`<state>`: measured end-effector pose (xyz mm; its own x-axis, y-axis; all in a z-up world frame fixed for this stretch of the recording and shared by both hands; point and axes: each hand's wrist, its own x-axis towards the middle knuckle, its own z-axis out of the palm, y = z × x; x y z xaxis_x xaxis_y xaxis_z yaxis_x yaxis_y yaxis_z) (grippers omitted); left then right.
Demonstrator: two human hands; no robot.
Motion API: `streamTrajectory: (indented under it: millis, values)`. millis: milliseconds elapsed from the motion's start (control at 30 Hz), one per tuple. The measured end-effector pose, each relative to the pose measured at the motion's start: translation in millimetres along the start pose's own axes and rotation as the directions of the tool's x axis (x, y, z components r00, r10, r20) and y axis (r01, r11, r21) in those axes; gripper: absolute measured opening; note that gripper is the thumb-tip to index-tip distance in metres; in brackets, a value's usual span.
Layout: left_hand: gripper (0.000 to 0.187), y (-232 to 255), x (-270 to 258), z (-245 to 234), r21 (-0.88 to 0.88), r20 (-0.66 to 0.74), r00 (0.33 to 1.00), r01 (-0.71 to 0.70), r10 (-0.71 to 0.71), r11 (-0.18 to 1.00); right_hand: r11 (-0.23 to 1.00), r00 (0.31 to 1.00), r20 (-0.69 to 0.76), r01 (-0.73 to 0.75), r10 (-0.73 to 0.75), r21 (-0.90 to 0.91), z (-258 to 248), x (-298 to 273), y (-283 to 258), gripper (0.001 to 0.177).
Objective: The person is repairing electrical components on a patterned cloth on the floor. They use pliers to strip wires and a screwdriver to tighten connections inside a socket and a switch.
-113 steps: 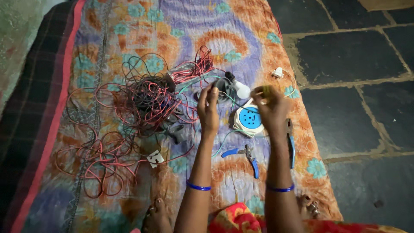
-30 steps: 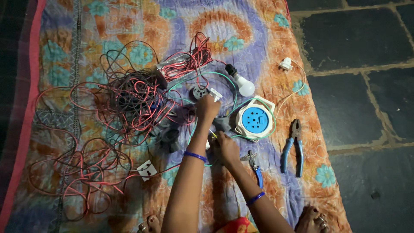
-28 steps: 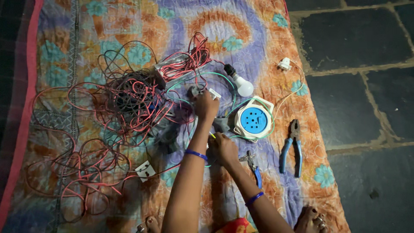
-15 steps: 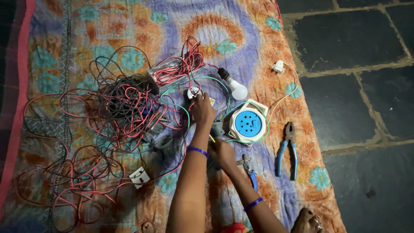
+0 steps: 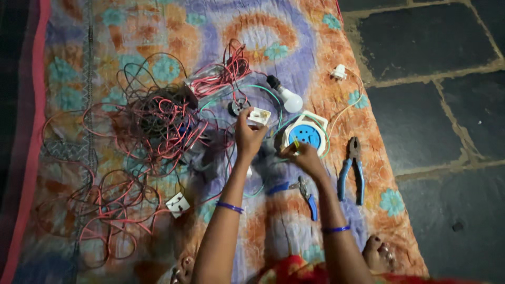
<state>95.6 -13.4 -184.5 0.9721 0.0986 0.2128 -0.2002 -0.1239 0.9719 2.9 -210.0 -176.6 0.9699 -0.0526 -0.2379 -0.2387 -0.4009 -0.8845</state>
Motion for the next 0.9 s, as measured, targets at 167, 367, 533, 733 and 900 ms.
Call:
streamTrajectory:
  millis: [167, 367, 533, 733, 900]
  values:
    - [0.070, -12, -70, -2, 0.178, 0.044, 0.982, -0.190, 0.185, 0.965, 0.971, 0.986, -0.161, 0.087, -0.051, 0.224, -41, -15, -11, 0.015]
    - [0.070, -47, -107, -26, 0.354, 0.139, 0.990, -0.050, 0.000, 0.934, 0.969, 0.988, -0.139, 0.105, -0.075, 0.224, -34, -34, 0, 0.015]
    - [0.053, -47, -98, -39, 0.273, 0.336, 0.936, -0.206, 0.107, 0.940, 0.985, 0.995, -0.089, 0.061, -0.047, 0.161, -2, -32, 14, 0.017]
    - [0.053, -22, -96, -49, 0.288, 0.391, 0.912, -0.248, 0.123, 0.925, 0.991, 0.999, -0.043, 0.018, -0.013, 0.133, 29, -25, 31, 0.020]
    - [0.043, -17, -90, -52, 0.185, 0.371, 0.925, -0.164, 0.086, 0.969, 0.991, 0.999, -0.033, 0.012, -0.008, 0.130, 40, -27, 39, 0.018]
